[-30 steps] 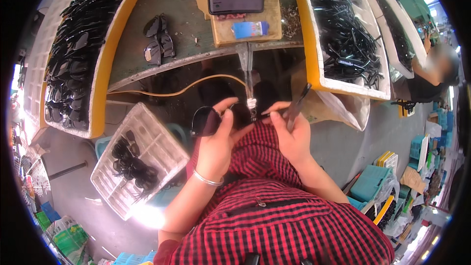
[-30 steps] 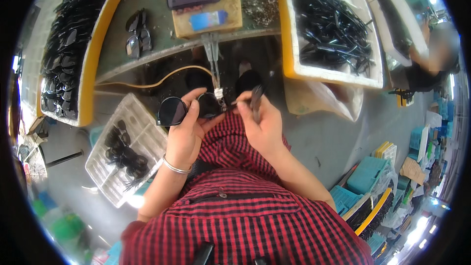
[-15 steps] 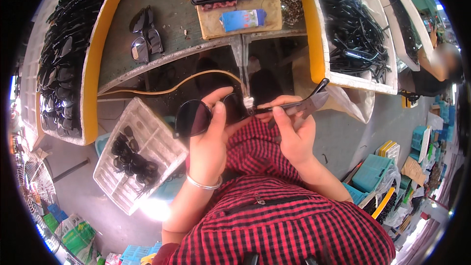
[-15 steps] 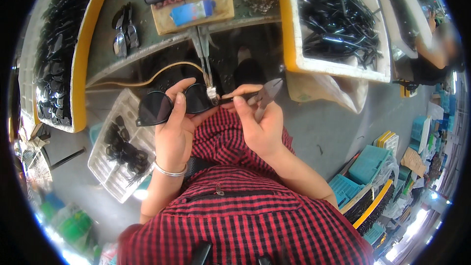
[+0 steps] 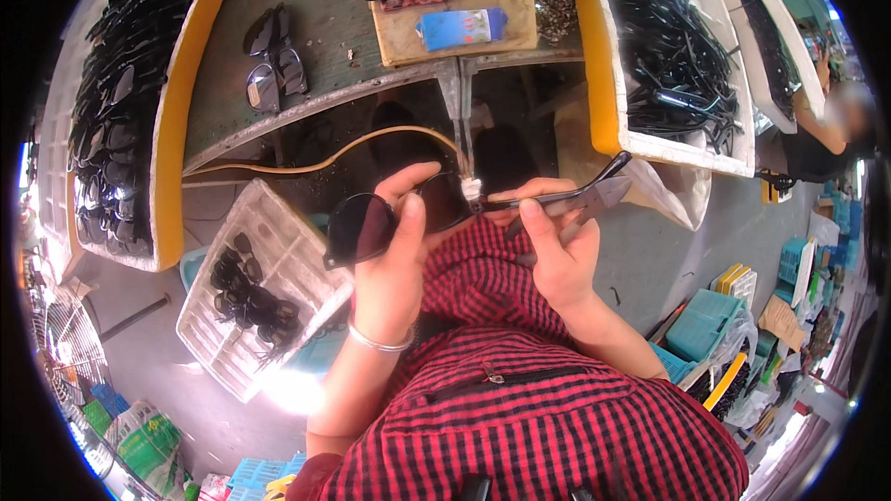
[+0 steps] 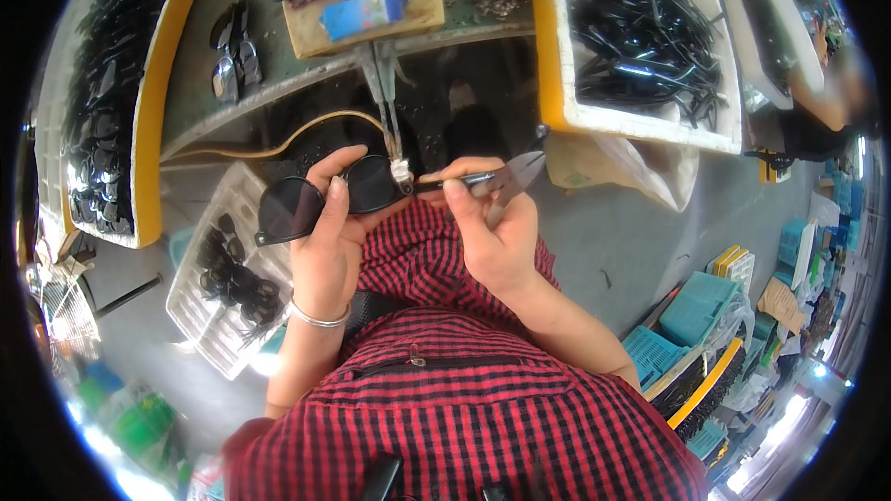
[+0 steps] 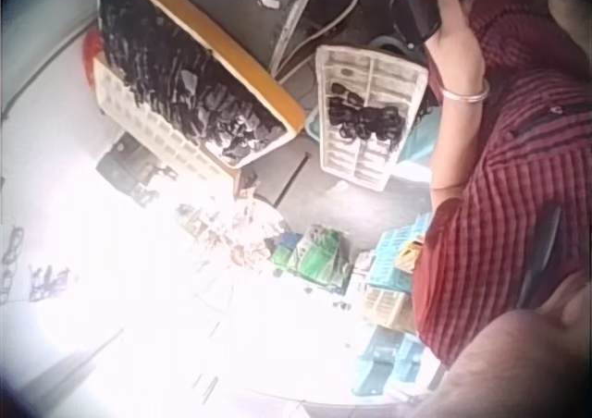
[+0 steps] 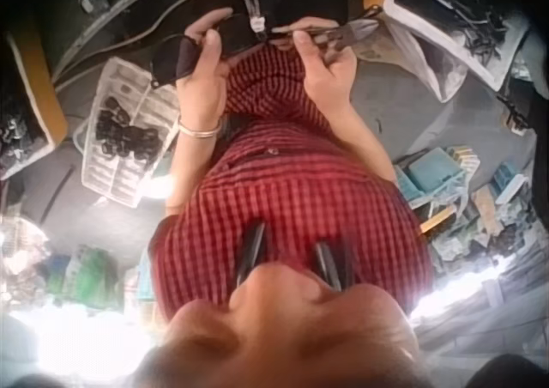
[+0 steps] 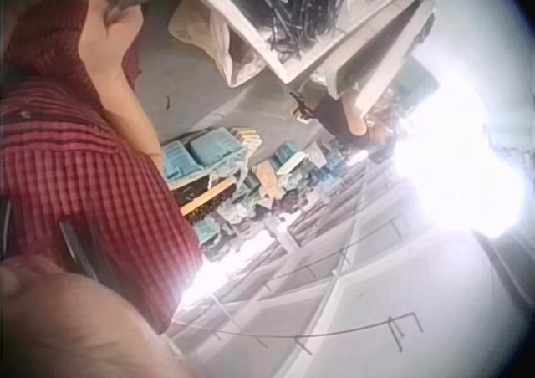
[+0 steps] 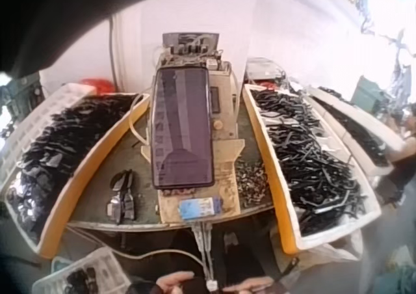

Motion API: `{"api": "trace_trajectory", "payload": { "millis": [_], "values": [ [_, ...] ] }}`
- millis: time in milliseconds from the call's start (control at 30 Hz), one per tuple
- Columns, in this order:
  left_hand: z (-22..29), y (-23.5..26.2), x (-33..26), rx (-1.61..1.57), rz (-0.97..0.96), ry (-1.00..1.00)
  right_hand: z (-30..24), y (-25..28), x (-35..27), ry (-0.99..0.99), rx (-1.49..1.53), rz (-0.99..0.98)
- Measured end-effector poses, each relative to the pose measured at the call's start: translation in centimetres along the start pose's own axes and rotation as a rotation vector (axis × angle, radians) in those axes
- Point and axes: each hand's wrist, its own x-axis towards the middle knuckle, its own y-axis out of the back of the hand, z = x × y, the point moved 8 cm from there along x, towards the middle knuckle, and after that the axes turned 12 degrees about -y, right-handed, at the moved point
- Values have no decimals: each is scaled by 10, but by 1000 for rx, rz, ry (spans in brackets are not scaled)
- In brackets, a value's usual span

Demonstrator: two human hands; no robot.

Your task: The person assembles sunglasses at a workstation. They pick up frames and arms, use pliers to attach parts, and place finished units into a tray. The process is repeated for multiple pairs.

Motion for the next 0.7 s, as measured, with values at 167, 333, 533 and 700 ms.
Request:
{"api": "trace_trajectory", "payload": {
  "millis": [167, 333, 533, 700],
  "values": [
    [3, -2, 0, 1, -5, -1, 1, 1, 1, 4, 14, -6],
    [3, -1, 0, 3, -10, -4, 3, 2, 1, -7, 20, -1],
    [2, -1, 1, -6, -3, 3, 4, 2, 1, -11, 30, 0],
    [1, 0, 2, -6, -4, 2, 5, 2, 1, -11, 41, -9]
  ]
}}
